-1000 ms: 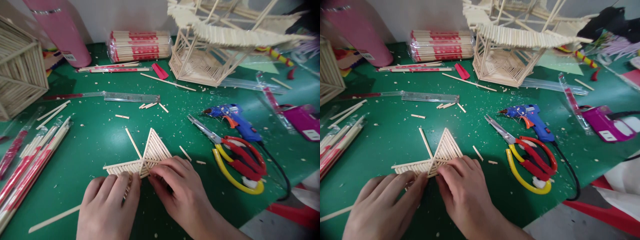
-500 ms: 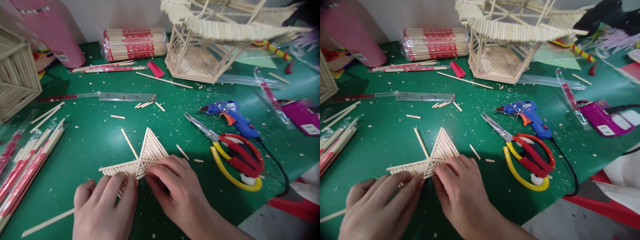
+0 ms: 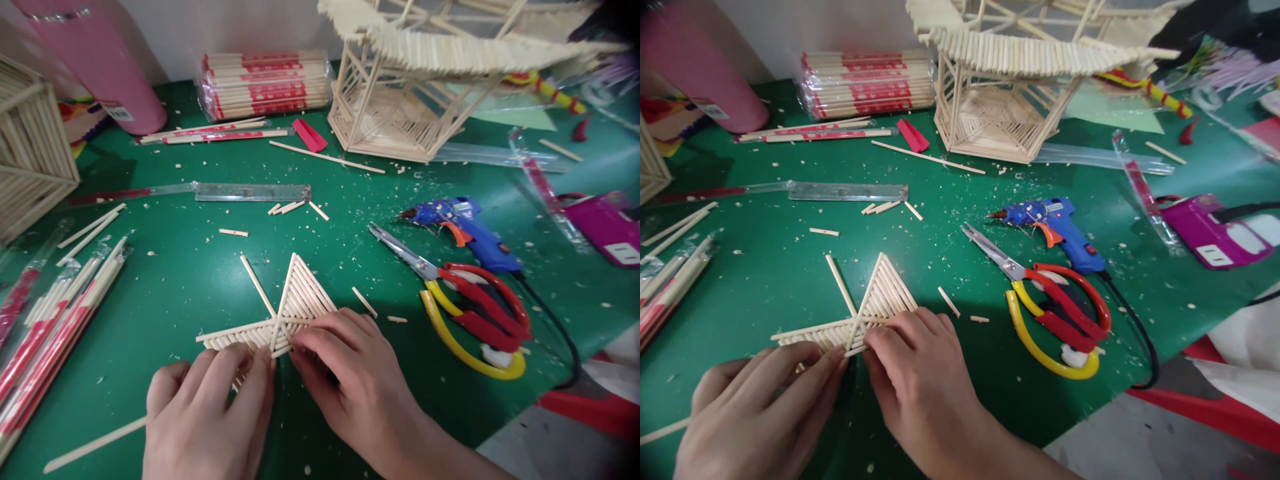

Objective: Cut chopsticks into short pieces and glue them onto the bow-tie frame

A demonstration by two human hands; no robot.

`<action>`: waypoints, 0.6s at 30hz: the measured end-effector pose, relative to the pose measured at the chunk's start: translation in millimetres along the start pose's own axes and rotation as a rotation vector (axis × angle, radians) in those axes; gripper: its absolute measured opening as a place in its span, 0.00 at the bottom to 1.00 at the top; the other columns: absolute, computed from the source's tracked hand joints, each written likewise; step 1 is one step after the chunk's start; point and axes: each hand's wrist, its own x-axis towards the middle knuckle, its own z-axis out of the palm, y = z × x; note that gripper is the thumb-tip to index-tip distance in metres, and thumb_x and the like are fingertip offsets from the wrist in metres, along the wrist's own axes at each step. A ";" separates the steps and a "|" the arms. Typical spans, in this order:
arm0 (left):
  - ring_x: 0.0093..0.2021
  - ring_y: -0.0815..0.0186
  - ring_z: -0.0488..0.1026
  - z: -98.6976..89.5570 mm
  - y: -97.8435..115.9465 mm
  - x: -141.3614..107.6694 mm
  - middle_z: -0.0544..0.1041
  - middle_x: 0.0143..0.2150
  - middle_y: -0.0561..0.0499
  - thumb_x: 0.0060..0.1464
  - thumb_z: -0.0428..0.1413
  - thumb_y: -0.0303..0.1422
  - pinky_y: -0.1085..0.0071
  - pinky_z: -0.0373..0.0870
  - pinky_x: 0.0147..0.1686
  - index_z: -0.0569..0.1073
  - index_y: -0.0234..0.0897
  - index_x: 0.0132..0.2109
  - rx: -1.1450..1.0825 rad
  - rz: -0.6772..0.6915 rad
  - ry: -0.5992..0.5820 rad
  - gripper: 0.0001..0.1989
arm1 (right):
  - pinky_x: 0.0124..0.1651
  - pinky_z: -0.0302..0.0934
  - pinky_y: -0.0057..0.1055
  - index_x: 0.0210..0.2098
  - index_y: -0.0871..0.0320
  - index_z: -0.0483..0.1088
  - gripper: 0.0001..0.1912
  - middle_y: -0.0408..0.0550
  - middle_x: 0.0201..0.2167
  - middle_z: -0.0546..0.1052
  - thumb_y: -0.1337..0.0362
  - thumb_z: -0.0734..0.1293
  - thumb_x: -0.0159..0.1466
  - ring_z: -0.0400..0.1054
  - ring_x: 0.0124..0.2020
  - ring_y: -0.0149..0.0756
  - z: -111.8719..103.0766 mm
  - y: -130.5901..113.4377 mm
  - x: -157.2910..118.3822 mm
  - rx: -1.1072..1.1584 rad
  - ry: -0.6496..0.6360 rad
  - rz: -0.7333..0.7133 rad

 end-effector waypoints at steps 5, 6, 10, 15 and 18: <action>0.29 0.65 0.70 -0.1 -2.8 -2.3 0.74 0.32 0.52 0.56 0.49 0.29 0.67 0.54 0.29 0.72 0.39 0.39 -0.040 0.010 -0.028 0.08 | 0.33 0.52 0.33 0.35 0.56 0.67 0.05 0.44 0.31 0.71 0.70 0.61 0.60 0.61 0.33 0.35 -0.8 -1.1 0.8 0.011 0.005 -0.005; 0.30 0.65 0.70 -0.3 -3.2 -2.7 0.74 0.33 0.52 0.55 0.49 0.29 0.67 0.54 0.29 0.72 0.39 0.39 -0.045 0.006 -0.032 0.08 | 0.33 0.52 0.33 0.35 0.56 0.67 0.05 0.44 0.31 0.71 0.70 0.61 0.60 0.61 0.33 0.35 -0.9 -1.3 0.7 0.011 0.006 -0.004; 0.29 0.66 0.70 -1.1 -3.0 -3.0 0.74 0.33 0.52 0.56 0.49 0.30 0.67 0.54 0.29 0.72 0.40 0.39 -0.056 0.003 -0.031 0.08 | 0.33 0.52 0.33 0.35 0.56 0.67 0.05 0.44 0.31 0.71 0.70 0.61 0.60 0.61 0.32 0.34 -1.1 -0.9 -0.2 0.006 0.006 0.000; 0.30 0.65 0.70 -1.3 -2.0 -0.8 0.75 0.33 0.52 0.56 0.48 0.30 0.67 0.55 0.29 0.72 0.39 0.39 -0.042 -0.001 -0.033 0.09 | 0.33 0.52 0.33 0.35 0.56 0.67 0.05 0.43 0.30 0.71 0.70 0.61 0.61 0.62 0.32 0.34 -1.8 -0.7 -0.6 -0.008 0.013 0.001; 0.29 0.65 0.69 -1.1 -1.3 -0.2 0.74 0.32 0.52 0.55 0.48 0.30 0.67 0.55 0.29 0.72 0.40 0.39 -0.038 -0.004 -0.034 0.08 | 0.34 0.53 0.33 0.34 0.56 0.67 0.06 0.44 0.30 0.71 0.70 0.61 0.61 0.62 0.32 0.34 -1.7 -2.0 -0.1 -0.016 0.010 0.004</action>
